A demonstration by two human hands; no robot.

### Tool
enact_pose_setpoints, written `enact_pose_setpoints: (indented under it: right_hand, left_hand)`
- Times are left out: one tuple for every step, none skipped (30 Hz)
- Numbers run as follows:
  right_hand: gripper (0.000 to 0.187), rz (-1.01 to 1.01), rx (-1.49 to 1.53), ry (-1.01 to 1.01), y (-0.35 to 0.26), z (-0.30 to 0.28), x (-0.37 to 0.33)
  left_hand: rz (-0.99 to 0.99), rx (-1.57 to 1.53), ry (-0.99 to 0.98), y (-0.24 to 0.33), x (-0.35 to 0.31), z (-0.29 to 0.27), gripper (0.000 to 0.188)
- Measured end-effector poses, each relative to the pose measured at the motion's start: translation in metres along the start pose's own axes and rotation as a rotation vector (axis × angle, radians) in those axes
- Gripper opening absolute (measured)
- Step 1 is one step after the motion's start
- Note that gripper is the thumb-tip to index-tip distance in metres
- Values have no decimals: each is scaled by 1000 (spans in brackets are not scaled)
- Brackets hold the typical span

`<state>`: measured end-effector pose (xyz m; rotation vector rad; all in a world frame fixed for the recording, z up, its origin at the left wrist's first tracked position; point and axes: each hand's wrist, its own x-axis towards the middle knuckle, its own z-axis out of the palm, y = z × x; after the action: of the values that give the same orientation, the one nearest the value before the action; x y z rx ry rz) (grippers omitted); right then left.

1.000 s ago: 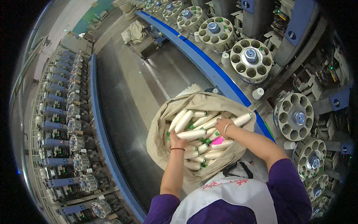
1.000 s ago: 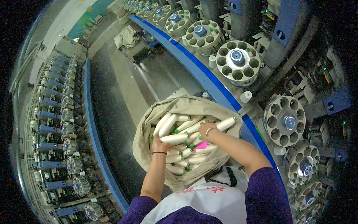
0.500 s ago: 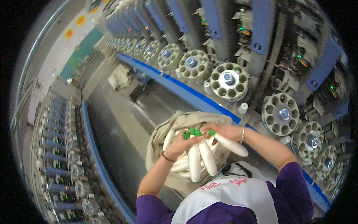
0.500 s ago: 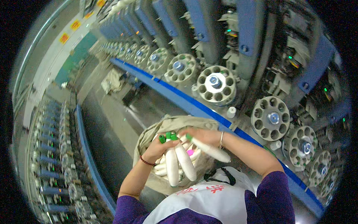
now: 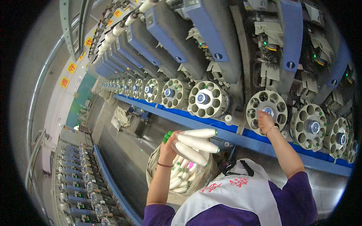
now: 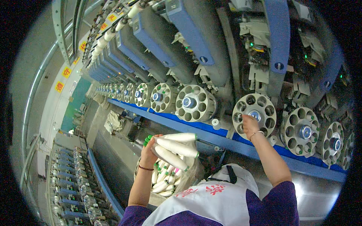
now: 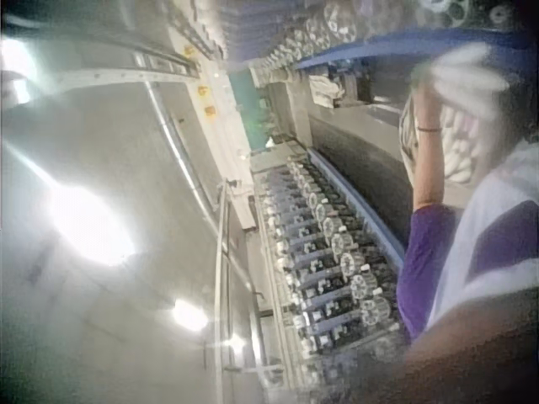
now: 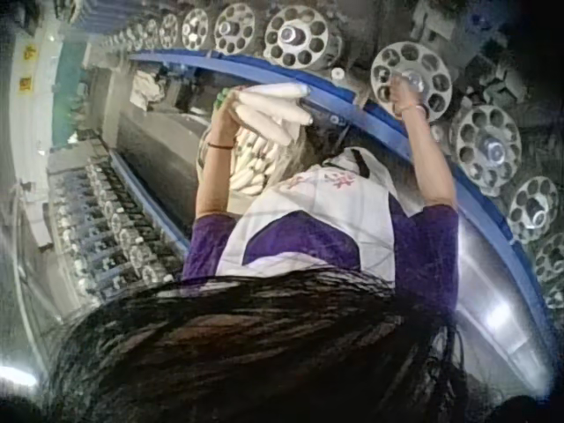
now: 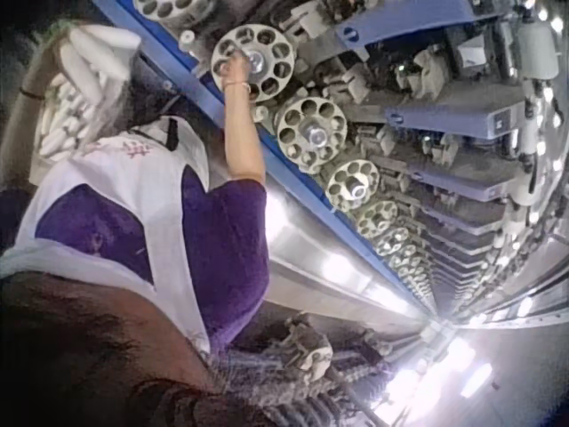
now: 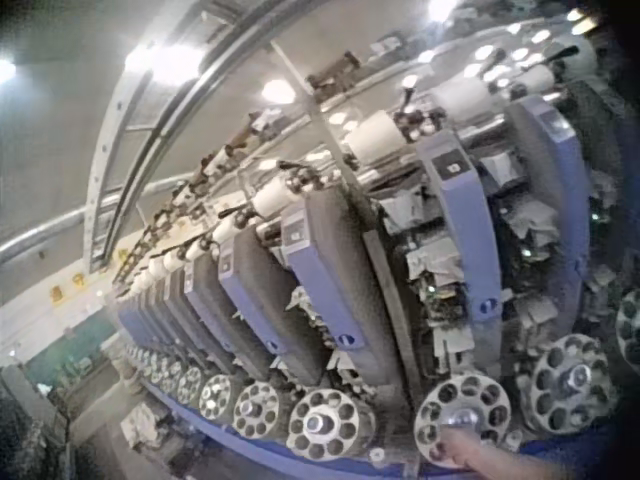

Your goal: The person repeatedly picks white cylindrical spools from a large cloth bag and places them into circular slots on a row of textile machines. The person occasionally reaches up to adjust a lever or switch on the machine above the spool rack. The task continues along the machine line with the same pick-and-place pattern.

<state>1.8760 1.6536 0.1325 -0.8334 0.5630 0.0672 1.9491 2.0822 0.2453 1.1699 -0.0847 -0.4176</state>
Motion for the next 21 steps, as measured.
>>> enact_pose_setpoints:
  right_hand:
    - [27, -58, 11, 24, 1, 2, 3]
    - [27, -71, -151, -134, 7, 11, 3]
    - [28, -94, -317, -274, 14, 26, 1]
    - [33, -58, -264, -251, 20, 42, -2]
    - [38, -48, -223, -314, 26, 57, -6]
    - [42, -100, -226, -316, 31, 70, -9]
    - [46, -246, -200, -340, 35, 80, -14]
    - [62, -217, -247, -408, 35, 85, -14]
    - [60, -82, -205, -523, 35, 87, -15]
    - [56, 108, -325, -522, 31, 86, -14]
    - [53, 288, -446, -590, 27, 82, -12]
    - [47, 112, -610, -518, 22, 80, -9]
    - [43, -8, -836, -401, 16, 79, -7]
    - [34, -157, -802, -378, 13, 79, -6]
    - [27, -116, -704, -298, 10, 83, -6]
    - [27, -200, -577, -403, 9, 90, -8]
    - [27, -245, -480, -463, 10, 99, -13]
    - [27, -407, -627, -522, 15, 112, -18]
    - [27, -579, -758, -594, 21, 126, -25]
    - [29, -731, -921, -564, 27, 136, -35]
    - [30, -779, -1131, -461, 36, 144, -45]
  left_hand:
    - [-23, -42, 37, -6, 8, 1, 34]
    - [-33, -101, 40, -13, 16, 4, 34]
    - [-47, -145, 34, -18, 23, 9, 35]
    - [-62, -136, 32, -22, 30, 15, 34]
    - [-74, -116, 23, -26, 36, 21, 33]
    - [-59, -106, 12, -28, 40, 26, 33]
    - [-93, -93, -20, -30, 44, 31, 31]
    - [-103, -88, -58, -29, 47, 35, 29]
    - [-96, -83, -132, -27, 50, 37, 28]
    - [-118, -75, -180, -24, 51, 37, 28]
    - [-139, -26, -175, -20, 52, 37, 29]
    - [-146, 14, -216, -16, 52, 35, 30]
    - [-138, 52, -255, -12, 51, 33, 31]
    - [-139, 80, -280, -10, 50, 31, 32]
    - [-125, 108, -306, -8, 49, 30, 32]
    - [-95, 131, -339, -8, 47, 30, 32]
    - [-98, 224, -293, -10, 45, 31, 31]
    - [-87, 313, -253, -14, 44, 33, 29]
    - [-69, 394, -221, -19, 43, 36, 28]
    - [-24, 411, -160, -26, 42, 40, 23]
    - [-43, 402, -108, -33, 41, 45, 22]
